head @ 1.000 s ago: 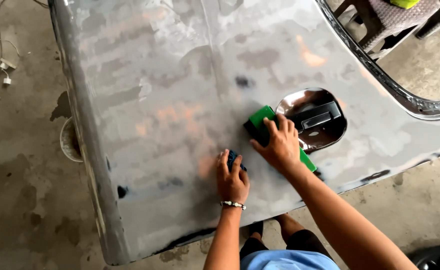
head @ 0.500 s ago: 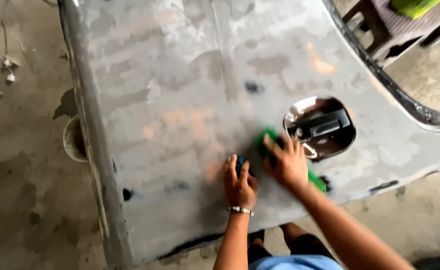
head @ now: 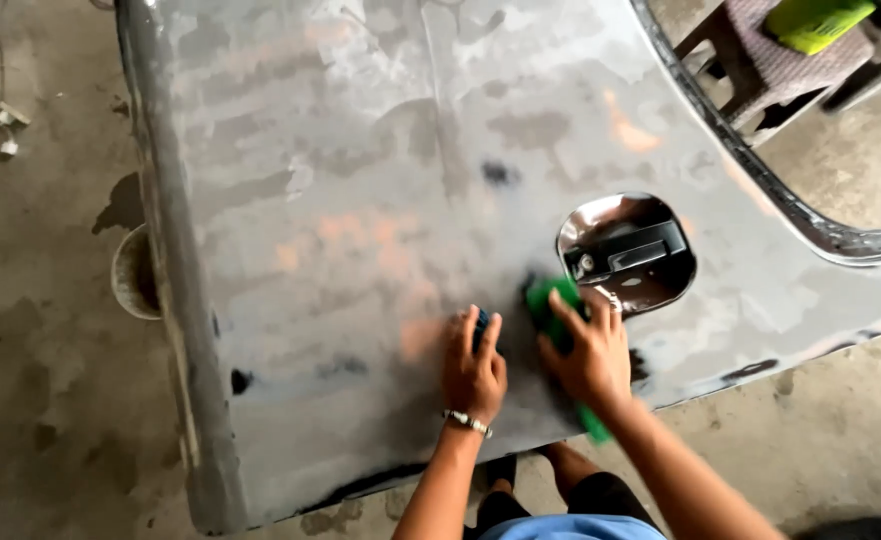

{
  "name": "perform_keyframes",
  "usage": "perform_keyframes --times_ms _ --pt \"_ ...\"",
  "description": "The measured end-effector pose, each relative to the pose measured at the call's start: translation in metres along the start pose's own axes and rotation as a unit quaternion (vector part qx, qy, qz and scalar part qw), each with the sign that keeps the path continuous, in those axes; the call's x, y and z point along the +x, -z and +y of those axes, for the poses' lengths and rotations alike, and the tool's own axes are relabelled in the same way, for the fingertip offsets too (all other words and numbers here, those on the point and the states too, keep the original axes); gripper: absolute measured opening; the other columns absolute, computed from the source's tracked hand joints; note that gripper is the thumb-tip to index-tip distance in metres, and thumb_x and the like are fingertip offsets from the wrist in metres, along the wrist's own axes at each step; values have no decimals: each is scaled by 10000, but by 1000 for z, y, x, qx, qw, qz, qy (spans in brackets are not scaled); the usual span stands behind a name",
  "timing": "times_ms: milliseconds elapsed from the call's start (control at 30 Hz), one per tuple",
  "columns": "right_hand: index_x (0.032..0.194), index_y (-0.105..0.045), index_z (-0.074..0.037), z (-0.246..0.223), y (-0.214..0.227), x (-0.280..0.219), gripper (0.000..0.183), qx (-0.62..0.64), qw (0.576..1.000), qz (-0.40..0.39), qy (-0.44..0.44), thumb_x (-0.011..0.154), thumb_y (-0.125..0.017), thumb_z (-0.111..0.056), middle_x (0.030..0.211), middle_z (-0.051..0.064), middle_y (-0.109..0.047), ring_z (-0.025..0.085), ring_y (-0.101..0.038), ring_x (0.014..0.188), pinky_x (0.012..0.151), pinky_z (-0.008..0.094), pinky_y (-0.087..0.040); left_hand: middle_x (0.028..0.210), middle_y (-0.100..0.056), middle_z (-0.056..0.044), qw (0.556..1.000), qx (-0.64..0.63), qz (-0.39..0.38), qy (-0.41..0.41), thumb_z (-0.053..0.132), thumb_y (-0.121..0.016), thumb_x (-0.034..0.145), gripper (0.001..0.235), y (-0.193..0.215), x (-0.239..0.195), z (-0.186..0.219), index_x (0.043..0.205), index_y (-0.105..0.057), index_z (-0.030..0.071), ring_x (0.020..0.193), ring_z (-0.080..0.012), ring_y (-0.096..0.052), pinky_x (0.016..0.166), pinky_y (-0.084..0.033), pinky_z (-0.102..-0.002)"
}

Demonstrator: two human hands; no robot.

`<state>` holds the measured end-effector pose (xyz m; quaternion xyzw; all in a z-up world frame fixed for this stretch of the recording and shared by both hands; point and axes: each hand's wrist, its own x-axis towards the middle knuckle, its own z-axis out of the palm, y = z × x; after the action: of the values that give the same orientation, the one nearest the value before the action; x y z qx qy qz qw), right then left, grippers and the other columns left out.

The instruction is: Sanding a car door panel using a sanding block and water.

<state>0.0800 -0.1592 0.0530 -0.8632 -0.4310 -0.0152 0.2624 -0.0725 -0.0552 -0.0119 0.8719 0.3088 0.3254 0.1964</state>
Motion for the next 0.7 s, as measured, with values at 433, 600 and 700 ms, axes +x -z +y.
perform_keyframes --times_ms 433,600,700 --pt "1408 -581 -272 2 12 -44 701 -47 996 -17 -77 744 -785 -368 1341 138 -535 357 -518 1192 1030 489 -397 1675 -240 -243 991 37 -121 52 596 -752 805 1070 -25 75 -7 1598 -298 39 1554 -421 -181 1245 -115 -591" --pt "1400 -584 -272 1 14 -46 696 -33 996 -15 -87 739 -790 -354 1343 134 -539 350 -522 1199 1022 481 -398 1672 -165 -235 987 77 -111 85 777 -658 743 1201 -33 84 -5 1601 -241 46 1554 -407 -125 1234 -57 -608" --pt "1399 -588 -265 1 14 -45 696 -30 996 -10 -82 738 -790 -345 1347 141 -537 351 -522 1210 1022 481 -398 1685 -172 -222 981 114 -114 106 795 -610 797 1147 -42 83 -7 1609 -256 65 1565 -395 -131 1242 -45 -609"
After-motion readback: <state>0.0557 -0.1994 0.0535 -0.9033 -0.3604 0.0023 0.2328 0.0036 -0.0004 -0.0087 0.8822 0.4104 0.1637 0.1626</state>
